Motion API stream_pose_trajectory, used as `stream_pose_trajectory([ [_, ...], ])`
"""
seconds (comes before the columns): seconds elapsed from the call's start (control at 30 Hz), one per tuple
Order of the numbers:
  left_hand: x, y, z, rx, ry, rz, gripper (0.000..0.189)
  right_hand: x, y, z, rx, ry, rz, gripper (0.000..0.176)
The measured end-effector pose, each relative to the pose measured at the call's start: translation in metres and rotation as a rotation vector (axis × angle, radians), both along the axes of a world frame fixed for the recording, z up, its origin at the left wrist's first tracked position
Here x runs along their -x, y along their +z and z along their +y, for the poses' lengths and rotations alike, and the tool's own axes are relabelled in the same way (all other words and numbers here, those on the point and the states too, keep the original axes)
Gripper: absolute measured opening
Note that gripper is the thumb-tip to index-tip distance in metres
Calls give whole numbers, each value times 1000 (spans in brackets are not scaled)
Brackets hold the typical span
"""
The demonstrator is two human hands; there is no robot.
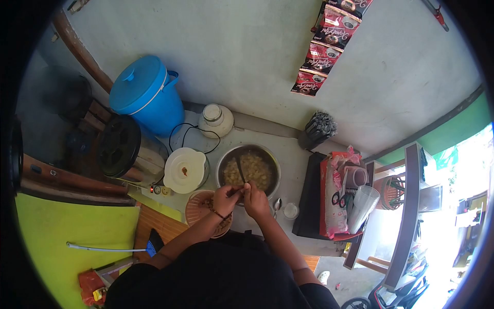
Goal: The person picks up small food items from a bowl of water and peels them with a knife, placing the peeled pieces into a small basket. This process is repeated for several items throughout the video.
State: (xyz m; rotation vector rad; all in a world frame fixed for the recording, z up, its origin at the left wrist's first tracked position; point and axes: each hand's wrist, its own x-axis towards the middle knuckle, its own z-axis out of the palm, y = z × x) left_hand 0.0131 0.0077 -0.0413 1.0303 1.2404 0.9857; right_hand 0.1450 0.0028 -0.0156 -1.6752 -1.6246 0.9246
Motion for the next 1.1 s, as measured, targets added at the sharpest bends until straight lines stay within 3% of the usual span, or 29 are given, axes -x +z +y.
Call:
stream_pose_trajectory([
  [0.17,5,-3,14,6,5,0,22,-4,2,5,211,-89,208,41],
  [0.23,10,-1,19,67,3,-13,23,-5,7,6,120,-68,123,42],
  [0.33,13,-10,24,59,9,-341,25,-7,13,6,87,-31,32,51],
  [0.37,13,-13,24,52,46,-329,27,-8,15,6,93,-18,8,53],
  [0.47,12,-6,24,42,79,-296,29,-10,27,2,175,47,82,49],
  [0.53,16,-9,25,53,3,-278,26,-10,26,-1,68,97,31,48],
  [0.67,13,-1,21,84,56,-378,25,-8,22,-3,4,138,-7,44],
  [0.93,6,7,9,36,-9,-144,19,1,19,-3,19,40,-204,32],
  [0.97,5,7,8,70,7,-211,19,0,13,-2,24,34,-207,32],
  [1.1,6,3,8,237,64,-491,20,-6,6,0,122,-15,148,37],
])
